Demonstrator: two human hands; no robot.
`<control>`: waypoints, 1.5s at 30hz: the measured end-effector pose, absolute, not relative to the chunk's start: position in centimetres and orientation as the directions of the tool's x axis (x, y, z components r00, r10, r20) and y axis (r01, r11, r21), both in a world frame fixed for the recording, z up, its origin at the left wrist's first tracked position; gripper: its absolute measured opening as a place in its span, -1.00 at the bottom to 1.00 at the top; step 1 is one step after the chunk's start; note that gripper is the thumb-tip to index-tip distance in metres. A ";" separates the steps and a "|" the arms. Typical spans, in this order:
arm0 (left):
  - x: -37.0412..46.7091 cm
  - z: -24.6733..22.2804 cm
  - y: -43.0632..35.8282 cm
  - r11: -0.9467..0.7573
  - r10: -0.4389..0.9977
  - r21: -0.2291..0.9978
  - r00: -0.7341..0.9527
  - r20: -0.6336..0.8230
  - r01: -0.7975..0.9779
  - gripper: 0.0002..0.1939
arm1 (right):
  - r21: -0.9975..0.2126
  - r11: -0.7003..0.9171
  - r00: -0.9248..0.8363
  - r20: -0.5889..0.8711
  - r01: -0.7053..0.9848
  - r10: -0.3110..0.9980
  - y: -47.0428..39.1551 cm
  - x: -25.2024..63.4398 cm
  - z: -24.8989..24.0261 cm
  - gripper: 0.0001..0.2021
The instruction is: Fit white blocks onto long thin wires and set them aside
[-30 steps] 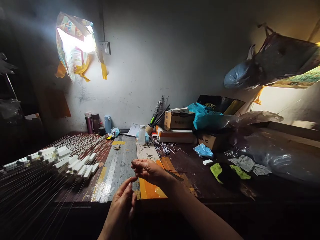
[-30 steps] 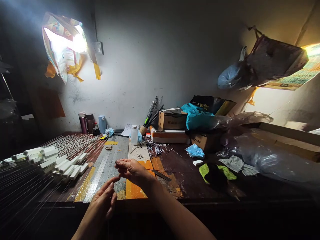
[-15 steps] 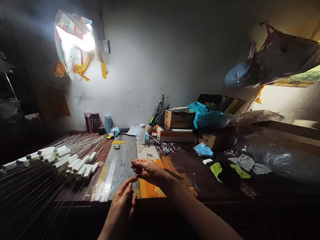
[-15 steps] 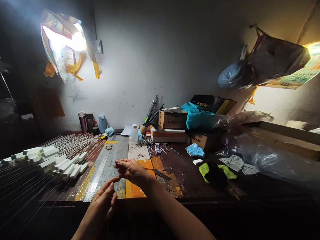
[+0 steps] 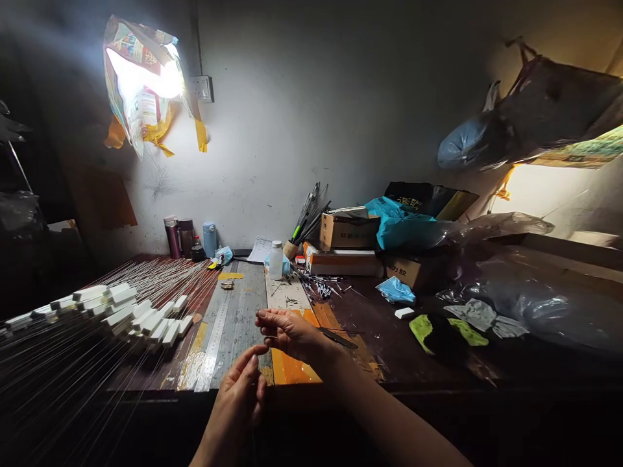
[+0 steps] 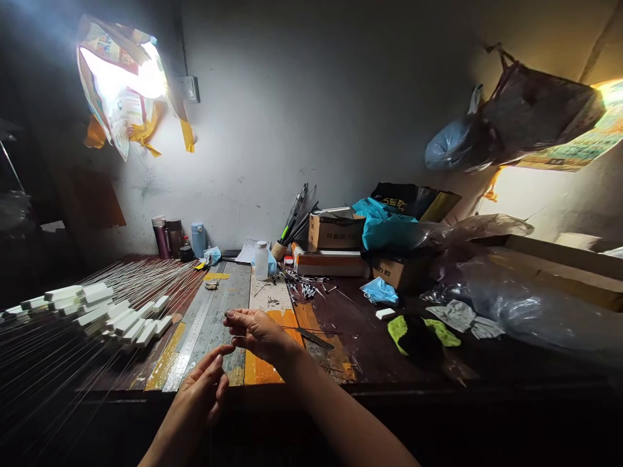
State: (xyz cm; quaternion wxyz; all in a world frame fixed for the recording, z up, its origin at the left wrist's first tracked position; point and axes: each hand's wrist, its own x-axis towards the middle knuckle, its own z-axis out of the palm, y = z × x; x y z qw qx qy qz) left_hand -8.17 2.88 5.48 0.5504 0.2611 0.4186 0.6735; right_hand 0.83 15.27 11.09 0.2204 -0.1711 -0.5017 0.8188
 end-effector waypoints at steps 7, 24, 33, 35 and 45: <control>-8.4 4.8 3.2 -0.049 0.961 0.858 -0.260 -0.100 -0.512 -0.37 | -0.904 -0.382 -0.843 -0.047 -0.192 0.536 15.3 0.7 10.7 -0.74; -8.2 5.3 2.9 -0.032 0.958 0.880 -0.266 -0.109 -0.474 -0.39 | -0.910 -0.348 -0.787 -0.042 -0.224 0.615 14.7 0.6 10.7 -0.70; -8.4 4.7 3.4 -0.050 0.966 0.863 -0.243 -0.086 -0.502 -0.38 | -0.903 -0.374 -0.799 -0.061 -0.211 0.598 14.9 0.7 10.5 -0.67; -8.4 4.6 3.4 -0.050 0.968 0.861 -0.236 -0.082 -0.507 -0.39 | -0.903 -0.375 -0.801 -0.061 -0.210 0.595 15.0 0.7 10.4 -0.68; -8.5 4.6 3.4 -0.059 0.968 0.849 -0.238 -0.080 -0.526 -0.39 | -0.916 -0.347 -0.797 -0.055 -0.199 0.602 14.9 0.5 10.3 -0.67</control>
